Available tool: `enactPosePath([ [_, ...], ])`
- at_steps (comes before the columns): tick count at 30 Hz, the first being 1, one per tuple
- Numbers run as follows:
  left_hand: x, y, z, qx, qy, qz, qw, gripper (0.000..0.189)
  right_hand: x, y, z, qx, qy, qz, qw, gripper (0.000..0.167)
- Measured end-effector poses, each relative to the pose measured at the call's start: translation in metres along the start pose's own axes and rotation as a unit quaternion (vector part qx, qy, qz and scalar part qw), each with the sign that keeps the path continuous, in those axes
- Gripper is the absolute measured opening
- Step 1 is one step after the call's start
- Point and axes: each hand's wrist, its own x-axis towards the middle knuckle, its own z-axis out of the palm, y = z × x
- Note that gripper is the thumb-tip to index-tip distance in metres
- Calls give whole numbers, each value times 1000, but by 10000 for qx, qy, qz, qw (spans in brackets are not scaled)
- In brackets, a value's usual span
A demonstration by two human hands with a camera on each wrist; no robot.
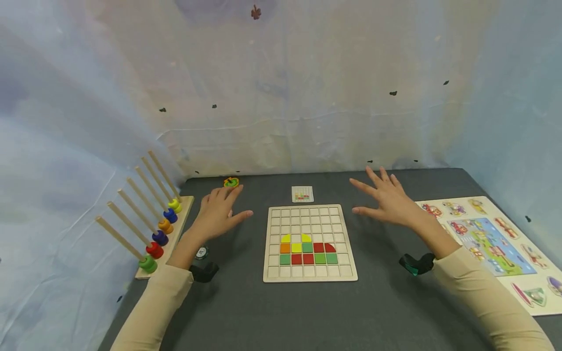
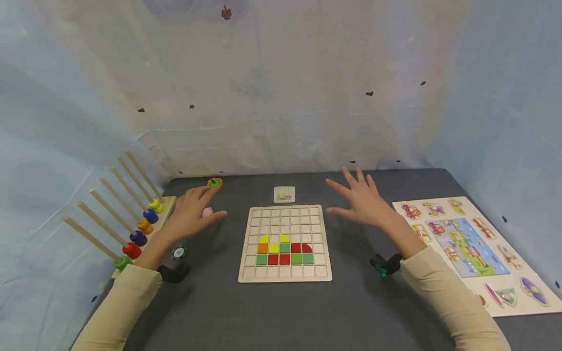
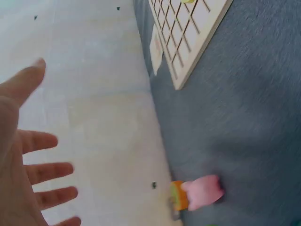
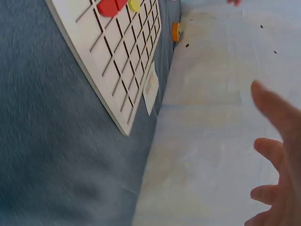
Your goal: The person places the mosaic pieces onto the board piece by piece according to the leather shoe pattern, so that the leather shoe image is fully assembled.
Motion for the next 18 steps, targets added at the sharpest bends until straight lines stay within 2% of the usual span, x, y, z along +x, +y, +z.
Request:
enactPosePath([
  [4, -1, 3, -19, 296, 12, -111, 9995, 93, -1, -2, -16, -312, -42, 78, 9995, 84],
  [10, -5, 5, -42, 546, -170, -291, 9979, 101, -4, -6, -34, -533, -64, 261, 9982, 87],
  [18, -5, 6, -56, 771, -56, -305, 9965, 103, -4, -5, -44, -614, -28, 328, 9976, 89],
])
